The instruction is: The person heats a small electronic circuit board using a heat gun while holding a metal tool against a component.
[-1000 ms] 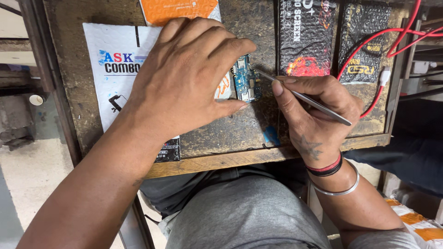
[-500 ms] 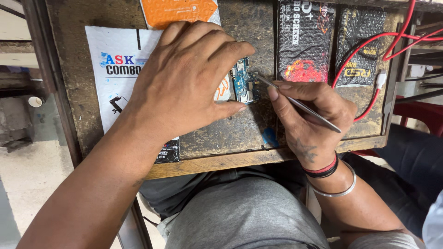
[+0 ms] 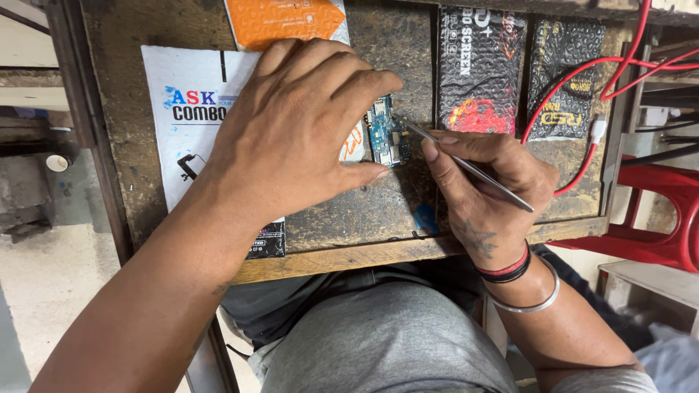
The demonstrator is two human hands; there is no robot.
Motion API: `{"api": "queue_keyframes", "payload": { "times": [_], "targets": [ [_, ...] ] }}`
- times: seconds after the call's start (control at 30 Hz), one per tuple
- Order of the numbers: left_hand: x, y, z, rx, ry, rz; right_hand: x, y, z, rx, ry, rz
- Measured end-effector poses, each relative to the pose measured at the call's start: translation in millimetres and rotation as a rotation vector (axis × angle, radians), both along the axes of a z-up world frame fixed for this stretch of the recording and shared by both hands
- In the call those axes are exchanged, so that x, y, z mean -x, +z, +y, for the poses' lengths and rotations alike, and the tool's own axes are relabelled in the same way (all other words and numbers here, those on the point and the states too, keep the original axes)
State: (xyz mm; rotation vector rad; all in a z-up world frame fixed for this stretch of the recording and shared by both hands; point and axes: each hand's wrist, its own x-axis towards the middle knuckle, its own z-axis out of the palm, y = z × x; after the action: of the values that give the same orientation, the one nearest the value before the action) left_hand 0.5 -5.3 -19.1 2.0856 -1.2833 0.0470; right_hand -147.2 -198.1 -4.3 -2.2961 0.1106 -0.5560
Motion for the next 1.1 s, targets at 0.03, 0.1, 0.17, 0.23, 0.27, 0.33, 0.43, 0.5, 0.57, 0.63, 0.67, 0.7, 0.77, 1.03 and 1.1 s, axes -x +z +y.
{"api": "queue_keyframes", "payload": {
  "times": [0.03, 0.1, 0.17, 0.23, 0.27, 0.33, 0.43, 0.5, 0.57, 0.63, 0.67, 0.7, 0.77, 1.03, 1.1],
  "targets": [
    [0.2, 0.0, 0.4, 0.0, 0.001, 0.003, 0.0, 0.0, 0.5, 0.0, -0.006, 0.004],
    [0.9, -0.5, 0.3, 0.001, 0.001, 0.01, 0.5, -0.5, 1.0, 0.039, -0.031, 0.018],
    [0.7, -1.0, 0.1, -0.001, 0.002, 0.005, 1.2, -1.3, 0.7, 0.054, -0.041, 0.021],
    [0.5, -1.2, 0.3, -0.001, 0.001, 0.003, 1.7, -1.3, 0.7, 0.051, -0.029, 0.012],
    [0.7, -1.3, 0.4, 0.0, 0.0, 0.004, 2.5, -0.5, 1.1, 0.047, -0.017, 0.005],
    [0.7, -1.8, 0.6, 0.0, 0.005, -0.003, 1.6, -0.6, 1.8, 0.044, -0.009, -0.001],
    [1.5, -3.5, -0.7, 0.001, 0.009, -0.005, 1.9, -1.1, 1.3, 0.06, -0.026, 0.012],
    [1.6, -3.2, 0.9, 0.004, 0.007, 0.006, 2.6, -1.6, 0.6, 0.067, -0.026, 0.018],
    [1.4, -1.5, 0.5, -0.001, -0.001, 0.011, 3.4, -0.7, 1.9, 0.044, -0.01, 0.012],
    [0.4, 0.7, 0.3, -0.006, 0.0, 0.006, 2.1, 0.7, 3.0, 0.051, -0.003, 0.002],
    [-0.2, 1.3, -0.4, -0.007, 0.003, -0.001, 1.1, 1.5, 2.9, 0.078, -0.009, -0.003],
    [0.0, 1.5, -0.6, -0.009, 0.004, -0.004, 0.6, 1.6, 3.3, 0.086, -0.012, -0.003],
    [0.2, 1.3, 0.2, -0.007, 0.001, 0.013, -0.8, -0.2, 3.5, 0.088, -0.018, -0.002],
    [-5.8, -4.7, -8.0, -0.12, -0.003, 0.031, -0.3, 3.4, 7.1, -0.023, -0.087, 0.069],
    [-4.9, 2.8, -11.1, -0.162, -0.001, 0.042, -2.0, 8.3, 8.1, -0.107, -0.078, 0.088]
  ]
}}
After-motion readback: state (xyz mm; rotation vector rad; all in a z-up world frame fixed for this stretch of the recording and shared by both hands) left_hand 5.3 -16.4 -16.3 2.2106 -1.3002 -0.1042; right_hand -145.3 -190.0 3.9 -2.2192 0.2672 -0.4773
